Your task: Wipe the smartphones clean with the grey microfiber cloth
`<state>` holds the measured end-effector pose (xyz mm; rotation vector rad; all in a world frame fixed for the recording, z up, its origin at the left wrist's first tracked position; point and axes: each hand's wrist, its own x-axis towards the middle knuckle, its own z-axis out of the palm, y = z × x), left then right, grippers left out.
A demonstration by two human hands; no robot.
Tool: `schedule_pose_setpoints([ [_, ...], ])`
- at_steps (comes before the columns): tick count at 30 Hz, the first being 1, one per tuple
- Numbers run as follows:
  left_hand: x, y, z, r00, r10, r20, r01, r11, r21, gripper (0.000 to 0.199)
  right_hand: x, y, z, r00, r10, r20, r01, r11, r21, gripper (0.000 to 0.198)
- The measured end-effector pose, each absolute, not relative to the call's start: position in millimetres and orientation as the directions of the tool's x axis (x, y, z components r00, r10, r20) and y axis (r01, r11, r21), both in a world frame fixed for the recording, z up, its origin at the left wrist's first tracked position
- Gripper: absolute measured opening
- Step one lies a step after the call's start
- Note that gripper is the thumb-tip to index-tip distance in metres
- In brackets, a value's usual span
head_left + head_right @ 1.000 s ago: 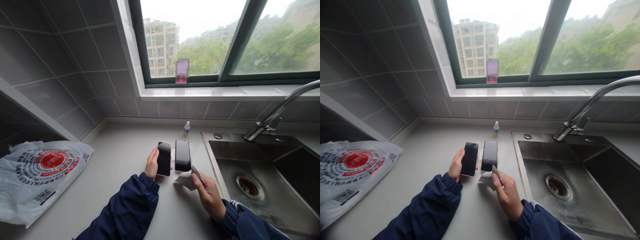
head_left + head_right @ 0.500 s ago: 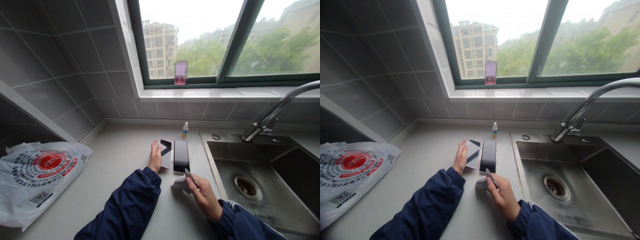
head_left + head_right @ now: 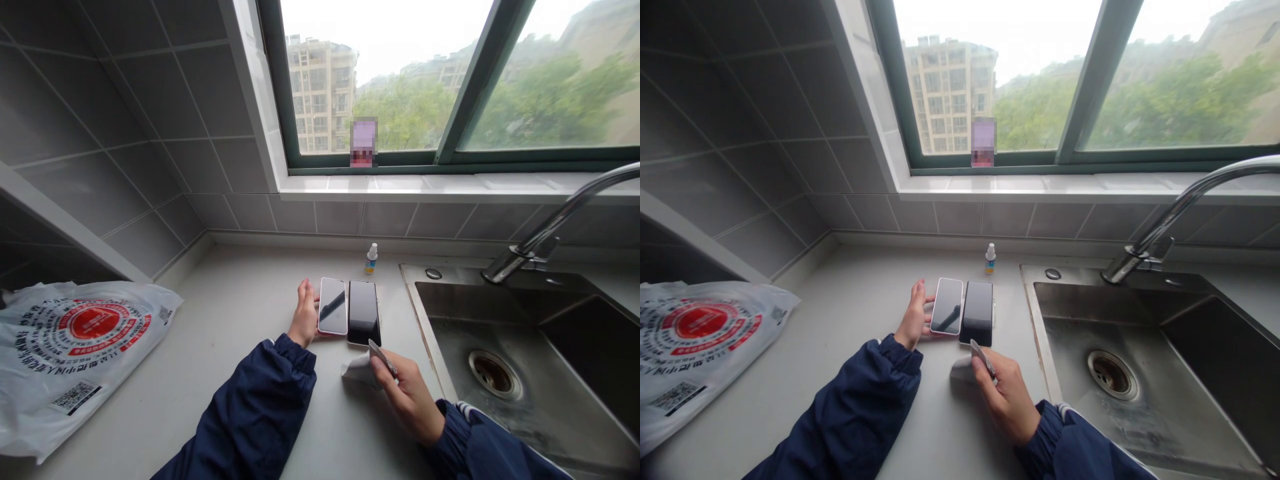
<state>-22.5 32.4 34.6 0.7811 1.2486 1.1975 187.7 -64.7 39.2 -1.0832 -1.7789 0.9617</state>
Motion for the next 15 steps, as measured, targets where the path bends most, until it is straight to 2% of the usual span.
schedule_pose_setpoints([
  [5,-28,24,39,-0.102,0.942,-0.32,-0.11,0.309,0.945,0.082,191,-61,35,-0.233,0.947,0.222,0.314,0.29,-0.904,0.038],
  [15,-32,26,52,0.036,0.929,-0.369,-0.065,0.37,0.927,0.084,195,-56,30,-0.142,0.977,0.162,0.353,0.203,-0.914,0.042],
])
